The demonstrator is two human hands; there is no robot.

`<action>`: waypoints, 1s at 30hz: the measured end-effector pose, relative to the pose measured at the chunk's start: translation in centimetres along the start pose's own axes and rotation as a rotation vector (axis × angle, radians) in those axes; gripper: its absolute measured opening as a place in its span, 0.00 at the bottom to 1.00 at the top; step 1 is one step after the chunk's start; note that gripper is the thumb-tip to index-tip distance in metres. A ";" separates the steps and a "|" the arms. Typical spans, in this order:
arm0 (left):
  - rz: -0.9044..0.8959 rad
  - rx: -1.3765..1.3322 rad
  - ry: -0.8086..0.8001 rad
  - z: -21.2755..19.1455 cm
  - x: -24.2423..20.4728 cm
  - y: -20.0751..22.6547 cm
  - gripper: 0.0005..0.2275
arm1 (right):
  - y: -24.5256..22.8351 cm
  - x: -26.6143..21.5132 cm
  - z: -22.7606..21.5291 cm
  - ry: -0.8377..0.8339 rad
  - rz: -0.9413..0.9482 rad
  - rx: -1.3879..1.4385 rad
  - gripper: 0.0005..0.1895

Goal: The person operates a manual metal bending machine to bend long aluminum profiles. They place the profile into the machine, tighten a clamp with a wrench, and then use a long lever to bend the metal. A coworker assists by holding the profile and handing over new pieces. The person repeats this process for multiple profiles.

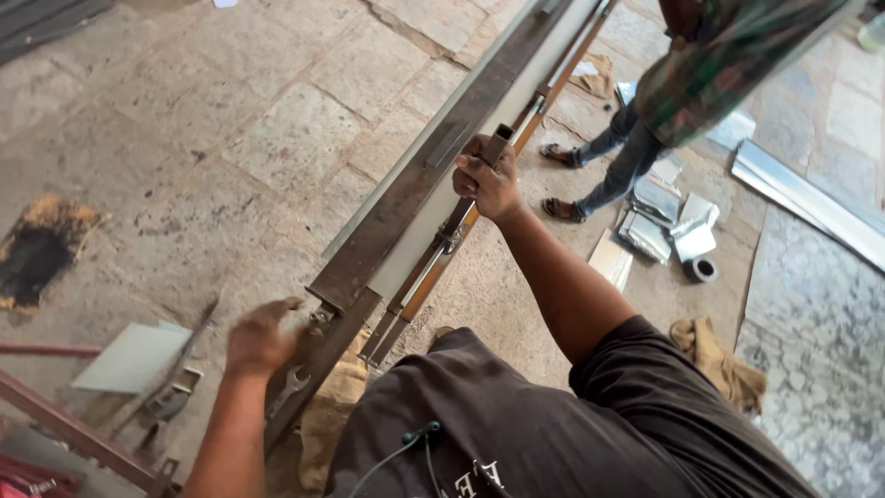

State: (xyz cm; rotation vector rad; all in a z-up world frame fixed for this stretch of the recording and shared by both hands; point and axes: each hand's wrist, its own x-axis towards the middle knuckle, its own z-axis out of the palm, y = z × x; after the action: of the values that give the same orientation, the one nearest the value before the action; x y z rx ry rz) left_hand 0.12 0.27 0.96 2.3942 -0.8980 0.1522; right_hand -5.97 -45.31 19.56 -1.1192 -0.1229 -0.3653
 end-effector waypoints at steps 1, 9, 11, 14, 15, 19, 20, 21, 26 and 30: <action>0.048 0.161 0.028 -0.1 0.0 -0.3 0.13 | 0.2 0.2 -0.1 -0.004 -0.005 0.012 0.15; -0.353 -0.041 -0.020 -1.1 0.8 1.2 0.15 | 0.8 1.2 -0.3 -0.072 -0.054 -0.099 0.14; -0.426 -0.004 0.061 -1.2 0.9 0.5 0.13 | 0.4 0.6 0.1 -0.059 -0.034 -0.058 0.14; -0.179 -0.080 0.093 -1.8 1.5 -0.2 0.25 | 0.2 0.3 0.1 -0.040 0.000 -0.016 0.14; -0.110 -0.105 0.014 -1.2 1.0 0.6 0.27 | 0.1 0.3 0.1 -0.044 -0.002 -0.009 0.14; -0.481 0.060 0.031 -1.0 1.1 1.0 0.14 | 0.3 0.5 0.1 -0.057 -0.008 -0.013 0.15; -0.416 0.046 0.075 -1.5 1.5 0.6 0.17 | 0.4 0.6 0.2 -0.054 -0.014 -0.021 0.15; -0.349 0.028 0.106 -2.0 1.7 0.6 0.21 | 0.4 0.3 0.1 -0.052 -0.018 -0.016 0.15; -0.294 -0.022 -0.124 -1.6 1.6 2.7 0.20 | 0.6 0.4 -0.3 -0.059 -0.037 -0.062 0.13; -0.553 -0.079 -0.003 -2.0 1.5 1.5 0.18 | 1.1 0.4 -1.1 -0.039 0.011 0.048 0.13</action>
State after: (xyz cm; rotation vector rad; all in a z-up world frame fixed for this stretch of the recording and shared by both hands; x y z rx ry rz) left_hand 0.46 -0.37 3.81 2.4685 -0.2124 -0.0987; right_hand -5.32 -45.97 18.26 -1.0797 -0.1589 -0.3291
